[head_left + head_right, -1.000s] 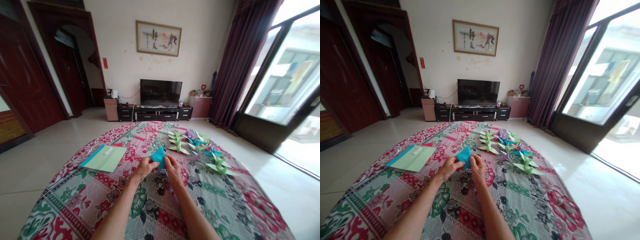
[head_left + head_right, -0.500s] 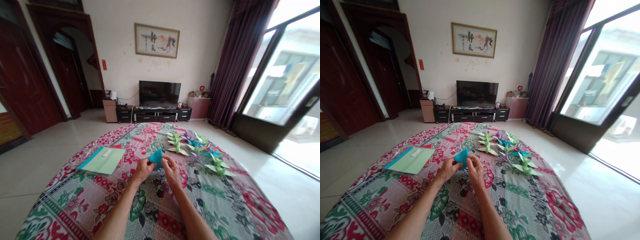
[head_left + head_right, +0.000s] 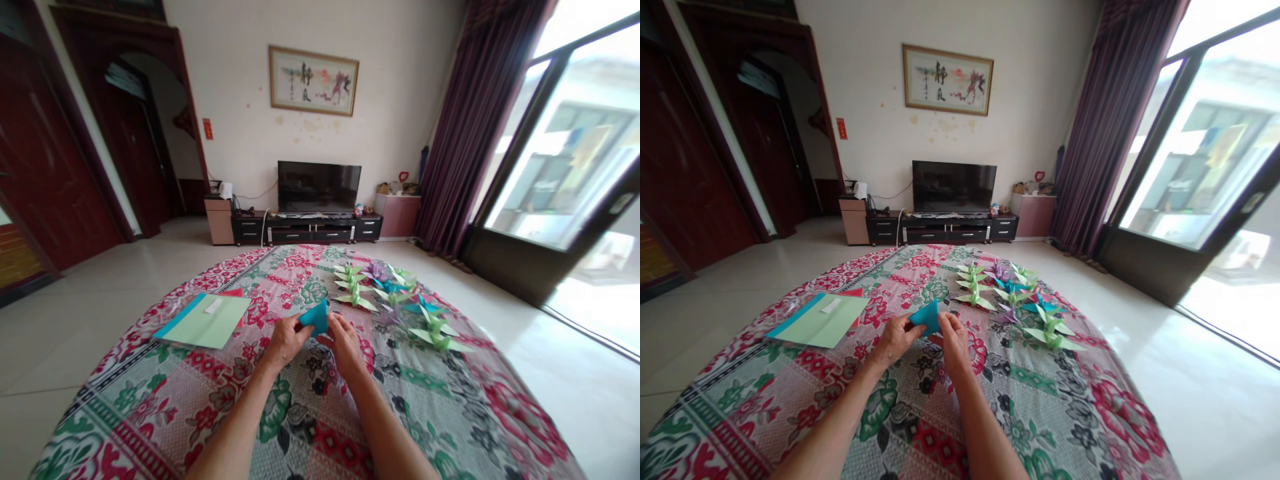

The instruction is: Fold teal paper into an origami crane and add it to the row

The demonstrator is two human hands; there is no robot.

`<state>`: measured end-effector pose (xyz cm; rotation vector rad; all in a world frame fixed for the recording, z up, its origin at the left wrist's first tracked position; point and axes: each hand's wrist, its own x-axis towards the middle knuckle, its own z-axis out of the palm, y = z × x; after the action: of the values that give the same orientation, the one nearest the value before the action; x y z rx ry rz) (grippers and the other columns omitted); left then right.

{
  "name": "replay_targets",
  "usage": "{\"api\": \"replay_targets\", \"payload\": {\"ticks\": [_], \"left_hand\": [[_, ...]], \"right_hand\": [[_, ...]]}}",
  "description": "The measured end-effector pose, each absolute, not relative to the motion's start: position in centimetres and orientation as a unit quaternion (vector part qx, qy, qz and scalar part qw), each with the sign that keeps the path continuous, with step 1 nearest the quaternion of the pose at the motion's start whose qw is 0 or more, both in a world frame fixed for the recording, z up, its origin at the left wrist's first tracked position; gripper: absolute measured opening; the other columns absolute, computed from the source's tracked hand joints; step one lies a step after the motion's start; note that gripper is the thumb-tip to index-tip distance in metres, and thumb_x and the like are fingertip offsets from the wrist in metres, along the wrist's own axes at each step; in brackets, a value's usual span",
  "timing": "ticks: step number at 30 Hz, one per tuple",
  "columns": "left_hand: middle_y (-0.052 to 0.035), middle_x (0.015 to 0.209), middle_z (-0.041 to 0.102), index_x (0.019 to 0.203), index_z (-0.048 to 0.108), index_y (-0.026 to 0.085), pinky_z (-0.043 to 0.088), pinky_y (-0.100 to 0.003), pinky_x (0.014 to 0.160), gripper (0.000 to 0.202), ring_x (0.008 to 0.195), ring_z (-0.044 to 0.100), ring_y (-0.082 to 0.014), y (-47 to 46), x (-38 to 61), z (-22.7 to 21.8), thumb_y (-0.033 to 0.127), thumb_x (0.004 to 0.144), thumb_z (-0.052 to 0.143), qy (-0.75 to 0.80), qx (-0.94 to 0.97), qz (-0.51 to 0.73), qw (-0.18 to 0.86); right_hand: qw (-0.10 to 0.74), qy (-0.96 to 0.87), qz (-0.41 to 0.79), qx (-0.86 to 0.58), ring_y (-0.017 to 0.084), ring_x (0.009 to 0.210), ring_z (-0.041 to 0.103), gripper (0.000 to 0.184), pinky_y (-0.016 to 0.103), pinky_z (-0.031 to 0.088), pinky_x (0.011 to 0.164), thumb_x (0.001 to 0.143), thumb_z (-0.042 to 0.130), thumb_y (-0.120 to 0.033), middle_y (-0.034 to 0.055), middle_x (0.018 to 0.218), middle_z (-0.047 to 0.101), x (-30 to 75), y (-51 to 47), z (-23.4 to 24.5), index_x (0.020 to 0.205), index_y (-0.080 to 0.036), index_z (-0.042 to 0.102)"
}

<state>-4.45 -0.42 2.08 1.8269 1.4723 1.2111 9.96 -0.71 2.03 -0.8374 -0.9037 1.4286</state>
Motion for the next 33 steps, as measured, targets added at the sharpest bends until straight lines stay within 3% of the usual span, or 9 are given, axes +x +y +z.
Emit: {"api": "replay_targets", "payload": {"ticks": [6, 23, 28, 33], "left_hand": [[0.0009, 0.056, 0.056, 0.065, 0.06, 0.012, 0.035, -0.02, 0.053, 0.021, 0.053, 0.047, -0.0106, -0.4, -4.5, 2.1, 0.032, 0.071, 0.056, 0.529, 0.677, 0.447, 0.251], [0.0012, 0.054, 0.055, 0.068, 0.062, 0.012, 0.034, -0.02, 0.052, 0.022, 0.052, 0.047, -0.0106, -0.2, -4.5, 1.4, 0.033, 0.071, 0.057, 0.522, 0.674, 0.452, 0.262], [0.0016, 0.054, 0.054, 0.071, 0.064, 0.012, 0.033, -0.02, 0.052, 0.022, 0.053, 0.045, -0.0102, -0.4, -4.5, 1.6, 0.033, 0.073, 0.055, 0.523, 0.682, 0.454, 0.235], [0.0025, 0.054, 0.051, 0.065, 0.062, 0.014, 0.031, -0.019, 0.052, 0.018, 0.053, 0.043, -0.0092, -0.9, -4.3, 2.4, 0.027, 0.074, 0.054, 0.514, 0.713, 0.436, 0.192]], "right_hand": [[0.576, -0.343, 0.658, -0.344, 0.013, 0.069, 0.055, 0.029, 0.024, 0.049, 0.057, 0.061, 0.072, -0.04, -0.0004, 0.073, 0.059, 10.2, -0.4, 2.1, 0.077, -0.019, 0.061], [0.574, -0.377, 0.638, -0.349, 0.012, 0.065, 0.052, 0.029, 0.023, 0.048, 0.057, 0.064, 0.069, -0.042, -0.0012, 0.07, 0.056, 10.4, -0.5, 1.9, 0.08, -0.02, 0.06], [0.555, -0.359, 0.685, -0.307, 0.013, 0.07, 0.055, 0.026, 0.026, 0.049, 0.062, 0.061, 0.07, -0.03, -0.0006, 0.075, 0.059, 10.6, -0.3, 2.0, 0.082, -0.02, 0.06], [0.524, -0.344, 0.724, -0.289, 0.012, 0.063, 0.054, 0.027, 0.026, 0.047, 0.062, 0.057, 0.059, -0.017, -0.0007, 0.075, 0.062, 10.8, -0.1, 2.0, 0.083, -0.021, 0.06]]}}
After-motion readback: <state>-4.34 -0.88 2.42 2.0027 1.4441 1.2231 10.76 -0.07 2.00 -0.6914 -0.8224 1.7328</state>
